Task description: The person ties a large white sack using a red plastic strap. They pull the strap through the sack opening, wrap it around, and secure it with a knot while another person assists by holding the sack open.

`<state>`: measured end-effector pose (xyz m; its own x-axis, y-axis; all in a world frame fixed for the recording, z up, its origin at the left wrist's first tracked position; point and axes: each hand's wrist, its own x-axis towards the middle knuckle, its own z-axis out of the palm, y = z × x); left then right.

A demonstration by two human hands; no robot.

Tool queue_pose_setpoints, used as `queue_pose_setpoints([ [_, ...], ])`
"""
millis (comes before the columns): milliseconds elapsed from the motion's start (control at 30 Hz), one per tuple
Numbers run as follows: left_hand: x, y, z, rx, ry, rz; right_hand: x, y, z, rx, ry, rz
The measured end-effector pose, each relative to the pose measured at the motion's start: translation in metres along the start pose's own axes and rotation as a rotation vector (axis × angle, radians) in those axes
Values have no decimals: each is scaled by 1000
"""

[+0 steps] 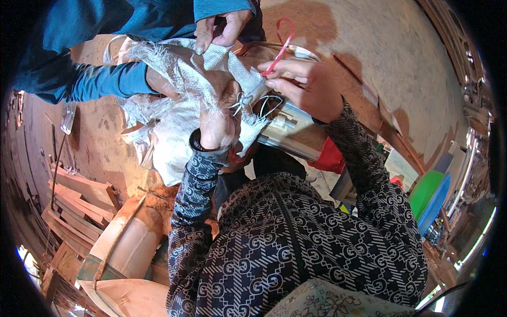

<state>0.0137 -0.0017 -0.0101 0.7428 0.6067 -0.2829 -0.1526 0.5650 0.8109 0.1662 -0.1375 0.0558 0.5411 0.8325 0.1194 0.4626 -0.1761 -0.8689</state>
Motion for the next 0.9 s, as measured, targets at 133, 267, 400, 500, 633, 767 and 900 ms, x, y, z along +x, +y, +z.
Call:
queue_pose_setpoints([
  [133,-5,17,-4,-59,60,-77,7,-2,16,13,-2,-2],
  [267,0,16,-10,-87,52,-49,12,5,29,111,96,-26],
  [400,-4,22,-2,-52,100,-113,12,14,34,151,108,7],
  [500,-8,13,0,-171,97,-4,7,22,38,238,149,34],
  [633,-2,11,-3,-113,29,45,4,12,36,267,179,83],
  [767,-3,7,2,-2,37,128,-4,9,39,371,238,122],
  [900,-12,26,19,155,55,33,-11,7,46,438,352,28],
])
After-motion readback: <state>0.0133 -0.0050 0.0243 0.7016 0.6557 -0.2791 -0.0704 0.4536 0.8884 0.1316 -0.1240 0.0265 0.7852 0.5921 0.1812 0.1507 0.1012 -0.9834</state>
